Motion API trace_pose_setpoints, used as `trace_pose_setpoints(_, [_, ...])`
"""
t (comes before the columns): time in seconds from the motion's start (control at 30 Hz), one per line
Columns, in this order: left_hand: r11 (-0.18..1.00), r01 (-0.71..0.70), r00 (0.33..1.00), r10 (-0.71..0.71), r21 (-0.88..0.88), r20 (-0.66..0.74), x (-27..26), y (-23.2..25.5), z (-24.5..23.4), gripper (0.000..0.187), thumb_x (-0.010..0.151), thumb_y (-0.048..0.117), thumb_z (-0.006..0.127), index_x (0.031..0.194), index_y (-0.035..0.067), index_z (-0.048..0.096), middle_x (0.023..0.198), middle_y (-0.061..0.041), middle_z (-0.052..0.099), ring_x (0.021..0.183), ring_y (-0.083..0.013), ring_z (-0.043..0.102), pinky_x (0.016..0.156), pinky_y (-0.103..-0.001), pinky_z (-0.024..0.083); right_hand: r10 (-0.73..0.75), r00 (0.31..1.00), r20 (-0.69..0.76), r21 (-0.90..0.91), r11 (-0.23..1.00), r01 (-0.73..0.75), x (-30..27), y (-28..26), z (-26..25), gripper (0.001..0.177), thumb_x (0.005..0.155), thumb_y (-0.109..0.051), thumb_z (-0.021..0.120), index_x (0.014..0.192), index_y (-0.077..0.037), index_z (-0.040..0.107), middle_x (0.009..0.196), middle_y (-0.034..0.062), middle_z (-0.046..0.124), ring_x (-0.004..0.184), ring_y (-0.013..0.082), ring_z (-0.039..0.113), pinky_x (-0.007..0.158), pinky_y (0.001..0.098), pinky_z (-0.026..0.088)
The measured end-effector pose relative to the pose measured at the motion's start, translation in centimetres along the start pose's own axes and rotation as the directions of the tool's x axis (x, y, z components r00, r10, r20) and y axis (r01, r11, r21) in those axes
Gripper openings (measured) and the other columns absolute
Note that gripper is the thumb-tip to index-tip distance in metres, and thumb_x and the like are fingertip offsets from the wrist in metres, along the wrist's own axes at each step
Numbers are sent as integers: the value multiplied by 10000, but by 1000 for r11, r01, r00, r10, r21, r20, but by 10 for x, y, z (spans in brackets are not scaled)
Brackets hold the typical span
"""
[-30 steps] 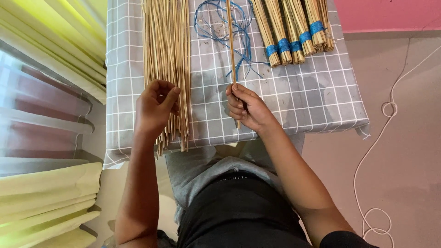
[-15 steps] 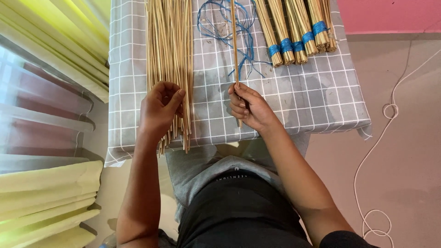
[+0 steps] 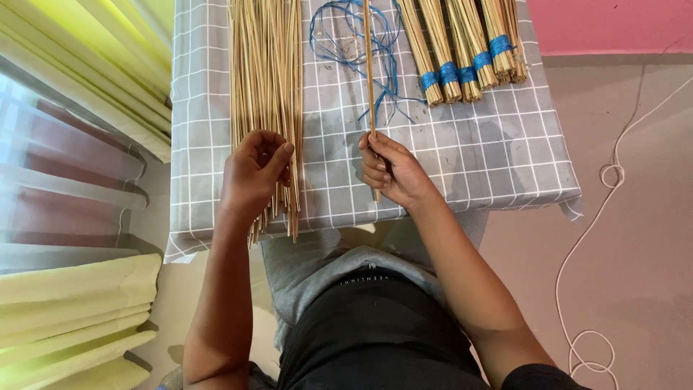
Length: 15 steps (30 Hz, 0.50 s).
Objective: Sorting and inspecting thin wooden sticks while untangling blue strings on a table.
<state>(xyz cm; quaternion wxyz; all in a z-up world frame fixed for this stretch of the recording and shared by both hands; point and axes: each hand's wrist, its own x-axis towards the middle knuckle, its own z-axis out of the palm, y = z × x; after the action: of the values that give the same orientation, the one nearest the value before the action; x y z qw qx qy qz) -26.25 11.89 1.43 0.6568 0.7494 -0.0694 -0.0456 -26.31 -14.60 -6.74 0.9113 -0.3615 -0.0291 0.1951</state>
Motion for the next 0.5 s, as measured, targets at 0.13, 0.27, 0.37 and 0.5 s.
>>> trace_pose_setpoints(0.13, [1000,-10,1000,10,-3,0,-1,1,0,188,1042,118,658,1118,-37,584,823,-131,609,655,-180,644,580,-323,621,0,1000,0,-6,1000,0,1,0,-1,223,1112,-253,458,1110,-80,598,605,-73,261,425,23,301,391,145,283])
trace_pose_setpoints(0.27, [1000,-6,1000,6,-14,3,0,1,2,172,1038,97,653,1116,-41,586,822,-133,610,652,-179,641,574,-322,617,2,1000,-9,-6,1000,-2,0,-1,0,224,1112,-256,461,1106,-80,599,600,-74,266,421,25,299,390,148,279])
trace_pose_setpoints(0.37, [999,-10,1000,10,-30,10,0,0,3,181,1038,108,660,1115,-36,583,825,-129,612,658,-173,641,575,-312,618,10,1000,-3,-5,1000,-10,0,0,-2,218,1111,-246,457,1108,-87,605,605,-72,263,427,30,300,395,151,281])
trace_pose_setpoints(0.5, [1000,-13,1000,13,-23,12,1,-3,3,175,1036,104,664,1114,-34,590,822,-127,612,646,-173,645,561,-316,620,9,1000,7,10,1000,-9,0,1,-5,216,1111,-247,461,1113,-85,604,605,-68,266,429,33,303,397,154,286])
